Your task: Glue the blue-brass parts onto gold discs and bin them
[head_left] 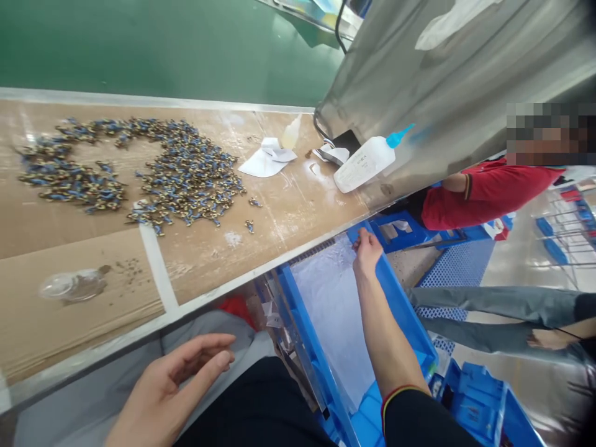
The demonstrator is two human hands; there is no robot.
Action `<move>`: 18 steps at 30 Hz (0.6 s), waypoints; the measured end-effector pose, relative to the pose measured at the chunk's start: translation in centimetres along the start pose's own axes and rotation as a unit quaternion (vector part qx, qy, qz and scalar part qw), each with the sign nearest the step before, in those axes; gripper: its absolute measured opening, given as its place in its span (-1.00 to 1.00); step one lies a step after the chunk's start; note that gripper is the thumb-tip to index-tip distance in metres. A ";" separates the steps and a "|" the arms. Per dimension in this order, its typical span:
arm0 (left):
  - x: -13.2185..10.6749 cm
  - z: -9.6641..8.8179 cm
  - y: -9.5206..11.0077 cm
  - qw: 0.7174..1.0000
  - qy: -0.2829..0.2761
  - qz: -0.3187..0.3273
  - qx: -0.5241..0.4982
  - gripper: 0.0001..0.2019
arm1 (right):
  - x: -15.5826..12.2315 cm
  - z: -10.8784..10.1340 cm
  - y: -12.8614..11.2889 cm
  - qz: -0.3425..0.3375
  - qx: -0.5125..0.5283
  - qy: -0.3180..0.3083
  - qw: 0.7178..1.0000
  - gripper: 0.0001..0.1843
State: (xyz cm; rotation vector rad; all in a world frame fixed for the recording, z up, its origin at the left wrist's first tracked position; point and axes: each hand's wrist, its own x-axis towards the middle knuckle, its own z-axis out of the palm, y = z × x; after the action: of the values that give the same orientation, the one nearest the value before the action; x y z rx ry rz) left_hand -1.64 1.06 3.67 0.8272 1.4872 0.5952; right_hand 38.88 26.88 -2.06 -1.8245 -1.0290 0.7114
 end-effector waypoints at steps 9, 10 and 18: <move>-1.9 0.5 0.6 0.998 0.041 0.008 -0.044 -0.54 | -11.9 10.0 -15.6 -0.363 -0.117 -0.355 0.854 -0.90; -2.2 0.2 0.6 0.998 0.051 0.013 -0.043 -0.55 | -12.1 11.2 -16.6 -0.380 -0.164 -0.359 0.837 -0.91; -6.7 -2.6 -2.4 0.987 0.113 0.048 -0.106 -0.69 | -13.4 12.5 -20.2 -0.416 -0.278 -0.421 0.756 -0.70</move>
State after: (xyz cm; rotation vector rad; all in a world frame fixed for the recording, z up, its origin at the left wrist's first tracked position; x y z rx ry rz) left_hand -4.70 -5.40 6.14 0.6844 1.5619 0.9272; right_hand 15.20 25.58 11.43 -1.1630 -2.6644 0.6777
